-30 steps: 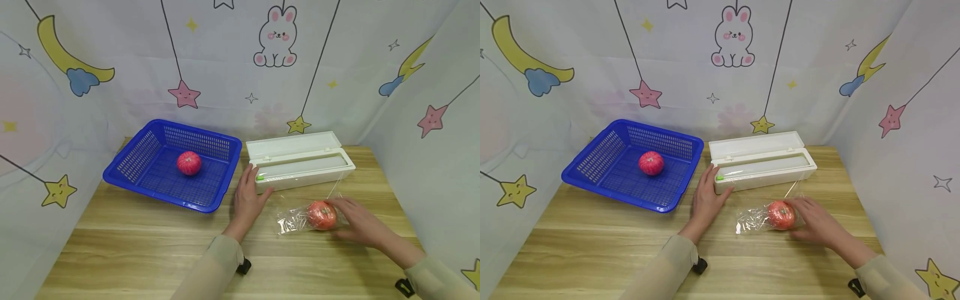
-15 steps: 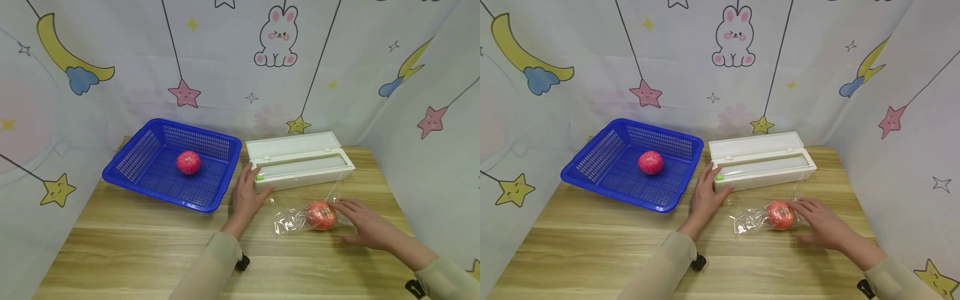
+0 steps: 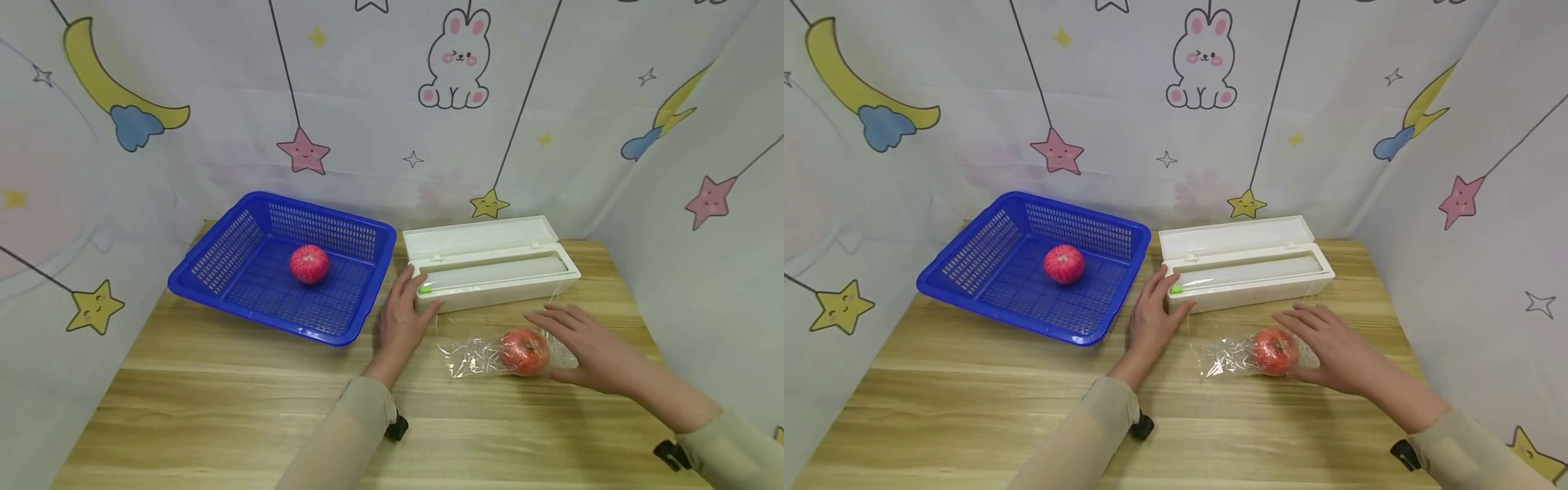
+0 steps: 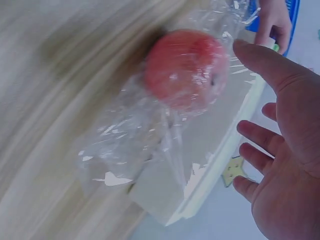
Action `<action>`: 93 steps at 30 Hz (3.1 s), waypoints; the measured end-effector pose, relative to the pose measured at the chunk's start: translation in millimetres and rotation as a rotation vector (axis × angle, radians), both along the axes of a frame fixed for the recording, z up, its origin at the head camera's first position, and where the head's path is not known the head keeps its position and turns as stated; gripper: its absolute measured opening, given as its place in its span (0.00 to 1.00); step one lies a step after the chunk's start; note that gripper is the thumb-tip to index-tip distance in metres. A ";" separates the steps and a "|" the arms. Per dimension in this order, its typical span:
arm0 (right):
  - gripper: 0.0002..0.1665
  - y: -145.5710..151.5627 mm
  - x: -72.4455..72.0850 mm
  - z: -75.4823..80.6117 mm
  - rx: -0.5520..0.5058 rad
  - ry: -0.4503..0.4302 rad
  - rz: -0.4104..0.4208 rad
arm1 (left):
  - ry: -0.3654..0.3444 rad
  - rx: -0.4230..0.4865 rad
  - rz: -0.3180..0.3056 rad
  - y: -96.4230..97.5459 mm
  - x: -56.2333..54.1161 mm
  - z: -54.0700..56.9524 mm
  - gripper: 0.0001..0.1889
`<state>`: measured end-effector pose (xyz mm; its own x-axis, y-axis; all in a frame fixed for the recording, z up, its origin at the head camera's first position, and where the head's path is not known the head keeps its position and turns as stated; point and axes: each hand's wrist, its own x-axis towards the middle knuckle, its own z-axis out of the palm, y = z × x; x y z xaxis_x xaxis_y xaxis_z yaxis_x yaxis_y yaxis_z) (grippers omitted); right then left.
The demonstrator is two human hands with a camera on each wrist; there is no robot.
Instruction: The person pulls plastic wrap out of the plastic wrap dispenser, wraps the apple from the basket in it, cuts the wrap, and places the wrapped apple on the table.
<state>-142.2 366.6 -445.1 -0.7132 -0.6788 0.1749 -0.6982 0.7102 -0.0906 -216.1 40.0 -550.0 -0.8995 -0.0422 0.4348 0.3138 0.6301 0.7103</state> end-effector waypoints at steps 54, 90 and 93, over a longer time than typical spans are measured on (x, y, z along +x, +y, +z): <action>0.07 -144.2 -118.2 -12.8 0.060 0.252 0.175 | 0.112 0.058 0.000 0.8 0.8 -5.9 0.32; 0.13 -43.7 -126.5 9.4 0.289 0.248 0.154 | 0.023 0.061 -0.007 -1.5 2.1 -4.0 0.32; 0.13 -31.5 -127.5 9.5 0.325 0.252 0.146 | 0.022 0.063 -0.010 -1.8 2.7 -3.9 0.32</action>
